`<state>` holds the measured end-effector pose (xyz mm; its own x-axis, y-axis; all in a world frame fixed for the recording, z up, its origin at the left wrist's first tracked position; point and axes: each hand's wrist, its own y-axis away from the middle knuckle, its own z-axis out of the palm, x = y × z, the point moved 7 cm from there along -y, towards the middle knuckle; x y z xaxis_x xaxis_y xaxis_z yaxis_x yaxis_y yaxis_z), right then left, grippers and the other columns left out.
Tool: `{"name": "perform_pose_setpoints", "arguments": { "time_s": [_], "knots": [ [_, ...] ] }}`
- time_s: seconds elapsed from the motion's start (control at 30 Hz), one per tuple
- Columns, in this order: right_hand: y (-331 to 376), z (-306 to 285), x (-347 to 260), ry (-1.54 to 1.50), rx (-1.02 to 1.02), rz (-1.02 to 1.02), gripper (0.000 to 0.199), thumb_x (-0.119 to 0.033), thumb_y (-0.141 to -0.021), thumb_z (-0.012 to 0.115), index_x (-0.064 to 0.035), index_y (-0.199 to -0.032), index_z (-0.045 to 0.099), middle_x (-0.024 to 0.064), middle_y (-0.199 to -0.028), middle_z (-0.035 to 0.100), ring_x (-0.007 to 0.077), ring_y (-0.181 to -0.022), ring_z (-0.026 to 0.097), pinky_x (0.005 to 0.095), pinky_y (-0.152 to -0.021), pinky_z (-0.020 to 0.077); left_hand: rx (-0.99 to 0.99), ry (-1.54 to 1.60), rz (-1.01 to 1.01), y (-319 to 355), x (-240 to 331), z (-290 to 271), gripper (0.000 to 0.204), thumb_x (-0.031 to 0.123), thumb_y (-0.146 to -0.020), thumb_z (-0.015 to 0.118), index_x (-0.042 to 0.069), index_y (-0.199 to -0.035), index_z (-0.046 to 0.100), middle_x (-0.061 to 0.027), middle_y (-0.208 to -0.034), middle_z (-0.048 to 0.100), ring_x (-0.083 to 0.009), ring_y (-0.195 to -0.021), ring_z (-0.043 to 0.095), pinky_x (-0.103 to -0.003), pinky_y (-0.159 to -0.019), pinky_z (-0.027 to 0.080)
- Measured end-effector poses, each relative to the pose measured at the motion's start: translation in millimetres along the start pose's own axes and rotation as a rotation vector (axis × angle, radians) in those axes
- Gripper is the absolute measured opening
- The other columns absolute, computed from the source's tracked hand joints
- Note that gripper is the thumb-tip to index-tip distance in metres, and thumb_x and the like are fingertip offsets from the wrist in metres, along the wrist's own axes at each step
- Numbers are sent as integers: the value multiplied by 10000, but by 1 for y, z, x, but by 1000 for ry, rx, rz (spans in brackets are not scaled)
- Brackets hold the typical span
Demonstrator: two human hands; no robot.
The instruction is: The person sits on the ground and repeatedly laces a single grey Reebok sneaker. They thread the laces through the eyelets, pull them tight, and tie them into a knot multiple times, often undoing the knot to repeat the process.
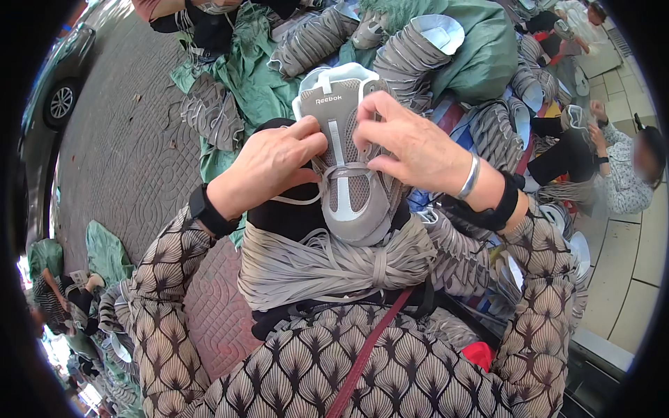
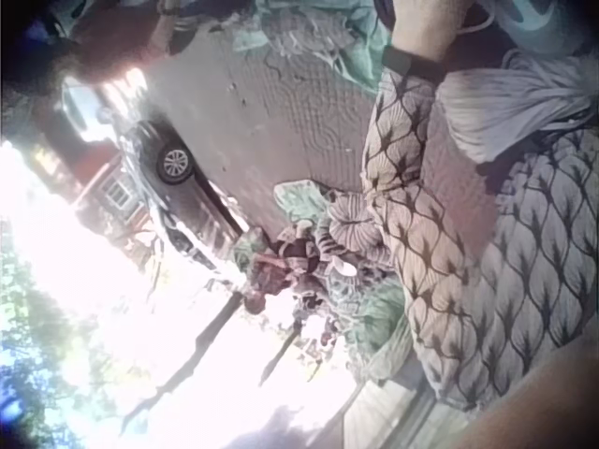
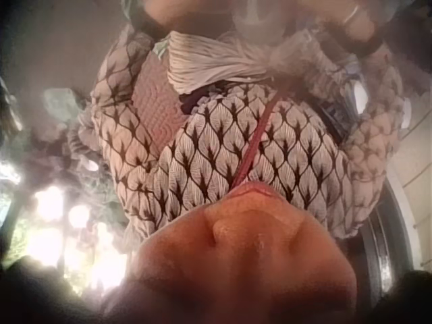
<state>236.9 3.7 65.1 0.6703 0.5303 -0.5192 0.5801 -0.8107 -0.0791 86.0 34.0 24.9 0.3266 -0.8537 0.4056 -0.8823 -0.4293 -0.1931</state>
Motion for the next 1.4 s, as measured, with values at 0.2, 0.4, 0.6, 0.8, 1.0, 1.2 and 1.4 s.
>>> {"name": "perform_pose_setpoints", "arguments": {
  "time_s": [0.2,0.4,0.6,0.8,1.0,1.2,1.4],
  "knots": [
    [-15,8,6,291,-322,60,328,-173,-740,793,-61,-962,578,113,-1063,545,335,-858,668,448,-711,540,-93,4,-20,-7,2,18,264,204,-720,805,51,-822,615,-91,-948,555,-307,-739,639,-421,-626,513],
    [-10,28,14,412,-447,74,319,-234,-736,797,-66,-921,599,117,-947,583,342,-789,683,461,-659,547,-117,33,-170,-4,-3,37,238,236,-770,769,47,-799,627,-132,-929,592,-340,-755,670,-443,-646,551],
    [6,30,17,332,-242,-38,248,-205,-762,768,-80,-878,588,94,-918,553,317,-721,649,463,-628,526,-163,140,-238,-9,-10,43,216,216,-781,714,5,-797,674,-185,-831,645,-380,-765,669,-464,-695,554],
    [7,35,25,109,-151,17,150,-185,-834,686,-46,-798,641,114,-900,542,331,-719,635,451,-652,526,-318,238,-468,-20,-26,58,177,117,-772,617,-23,-814,716,-258,-827,691,-411,-835,693,-454,-755,566],
    [-11,58,48,208,-371,242,195,-178,-823,627,0,-770,688,180,-873,627,372,-807,651,465,-732,527,-95,355,-601,-13,-31,56,190,130,-769,645,-27,-838,727,-211,-753,694,-341,-723,706,-413,-678,561],
    [-22,69,73,8,-521,499,192,-167,-715,646,8,-765,708,221,-819,700,346,-810,696,429,-736,547,189,941,-668,-11,-34,54,142,95,-901,649,-29,-860,705,51,-694,589,-13,-587,480,-202,-493,364],
    [-14,68,78,39,-303,692,189,-155,-701,663,18,-766,704,221,-814,696,352,-827,696,435,-752,544,126,864,-606,-19,-35,50,108,82,-876,648,-24,-879,669,1,-675,616,-48,-506,540,-217,-454,434]
  ]
}}
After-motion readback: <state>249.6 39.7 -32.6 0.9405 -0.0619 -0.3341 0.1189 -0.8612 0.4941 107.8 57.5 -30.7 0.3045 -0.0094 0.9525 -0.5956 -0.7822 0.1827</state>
